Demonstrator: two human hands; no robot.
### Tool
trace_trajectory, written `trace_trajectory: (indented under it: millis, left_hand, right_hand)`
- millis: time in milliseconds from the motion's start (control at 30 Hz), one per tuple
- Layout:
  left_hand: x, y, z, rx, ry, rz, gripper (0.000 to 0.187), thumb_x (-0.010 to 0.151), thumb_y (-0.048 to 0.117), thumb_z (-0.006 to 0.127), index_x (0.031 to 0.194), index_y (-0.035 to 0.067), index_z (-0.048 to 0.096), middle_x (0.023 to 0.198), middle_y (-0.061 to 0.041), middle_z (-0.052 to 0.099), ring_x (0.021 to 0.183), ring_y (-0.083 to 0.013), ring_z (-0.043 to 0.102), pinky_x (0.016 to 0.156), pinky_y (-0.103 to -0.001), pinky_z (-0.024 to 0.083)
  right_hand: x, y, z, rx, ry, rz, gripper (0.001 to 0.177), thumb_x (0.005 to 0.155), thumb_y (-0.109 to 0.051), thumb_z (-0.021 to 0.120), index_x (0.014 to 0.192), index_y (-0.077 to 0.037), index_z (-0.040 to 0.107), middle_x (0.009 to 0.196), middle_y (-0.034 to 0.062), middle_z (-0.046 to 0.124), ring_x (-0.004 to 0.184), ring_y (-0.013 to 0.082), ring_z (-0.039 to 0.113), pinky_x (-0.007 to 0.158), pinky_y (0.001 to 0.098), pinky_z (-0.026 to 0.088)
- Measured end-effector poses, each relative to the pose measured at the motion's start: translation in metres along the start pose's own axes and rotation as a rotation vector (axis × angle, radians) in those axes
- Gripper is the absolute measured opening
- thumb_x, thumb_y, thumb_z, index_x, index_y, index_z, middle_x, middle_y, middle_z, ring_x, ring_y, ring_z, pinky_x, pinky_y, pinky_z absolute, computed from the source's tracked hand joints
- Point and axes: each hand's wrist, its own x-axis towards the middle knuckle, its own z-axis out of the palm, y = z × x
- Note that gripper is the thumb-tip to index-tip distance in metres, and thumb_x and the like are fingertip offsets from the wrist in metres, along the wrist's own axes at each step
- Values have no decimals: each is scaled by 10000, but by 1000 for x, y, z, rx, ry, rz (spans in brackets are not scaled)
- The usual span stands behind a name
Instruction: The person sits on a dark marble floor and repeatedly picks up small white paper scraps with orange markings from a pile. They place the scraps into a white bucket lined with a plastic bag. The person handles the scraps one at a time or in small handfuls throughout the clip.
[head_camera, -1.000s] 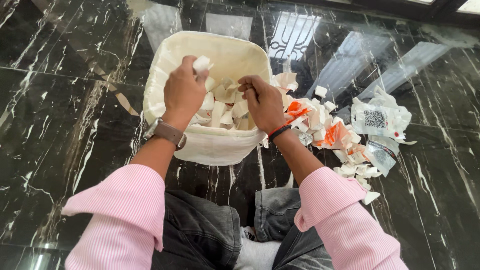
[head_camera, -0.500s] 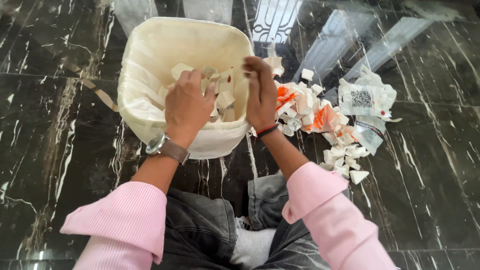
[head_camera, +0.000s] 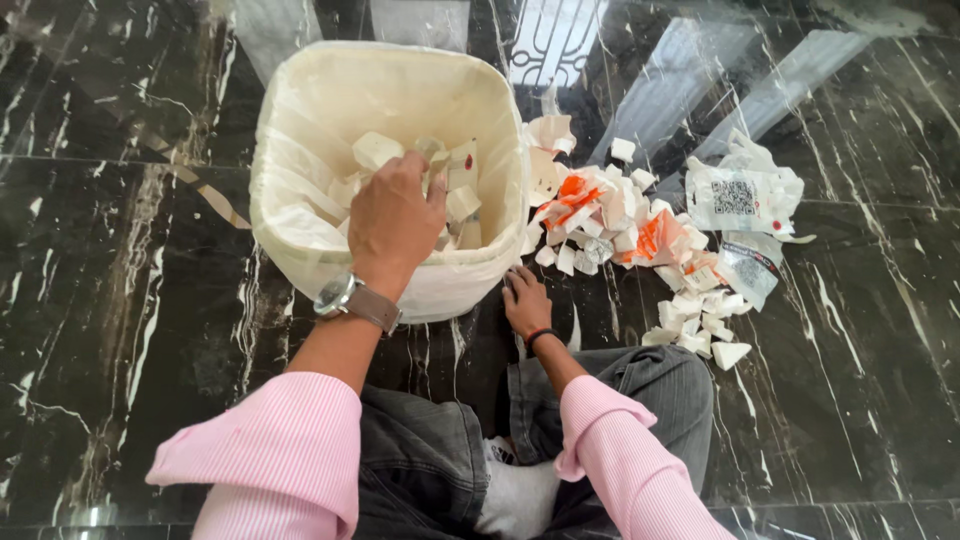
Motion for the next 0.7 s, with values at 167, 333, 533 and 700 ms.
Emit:
trace_trajectory:
  millis: [167, 333, 533, 700]
  left_hand:
    - [0, 3, -2, -27, 9, -10, 278, 959, 277, 641, 1081, 31, 682, 994, -196, 719, 888, -405, 697, 774, -510, 550]
    - [0, 0, 0, -3, -7, -14, 274, 956, 281, 649, 1047, 24, 676, 988, -200, 721, 908, -398, 701, 791, -505, 554]
    - [1, -1, 1, -30, 12, -10, 278, 946, 273, 654, 1064, 22, 669, 989, -202, 724, 904, -402, 701, 786, -507, 551]
    - [-1, -1, 0, -52, 59, 26, 279, 940, 279, 658, 1055, 25, 675, 987, -197, 735, 903, -392, 706, 784, -504, 552]
  right_hand:
    - [-7, -10, -24, 234, 40, -59, 354, 880, -266, 739, 1169, -63, 719, 1247, 169, 667, 1020, 267, 684, 880, 366, 556]
    - [15, -49, -87, 520, 324, 242, 333, 948, -317, 753, 992, 13, 766, 807, 39, 738, 749, 94, 623, 691, 266, 505]
    - [63, -160, -196, 954, 424, -170, 143, 1004, -116, 723, 1030, -30, 613, 918, -13, 654, 817, 59, 592, 738, 214, 507]
    - [74, -250, -208, 968, 266, -440, 166, 1011, -46, 708, 1129, -33, 591, 992, 6, 676, 889, 73, 655, 808, 236, 561]
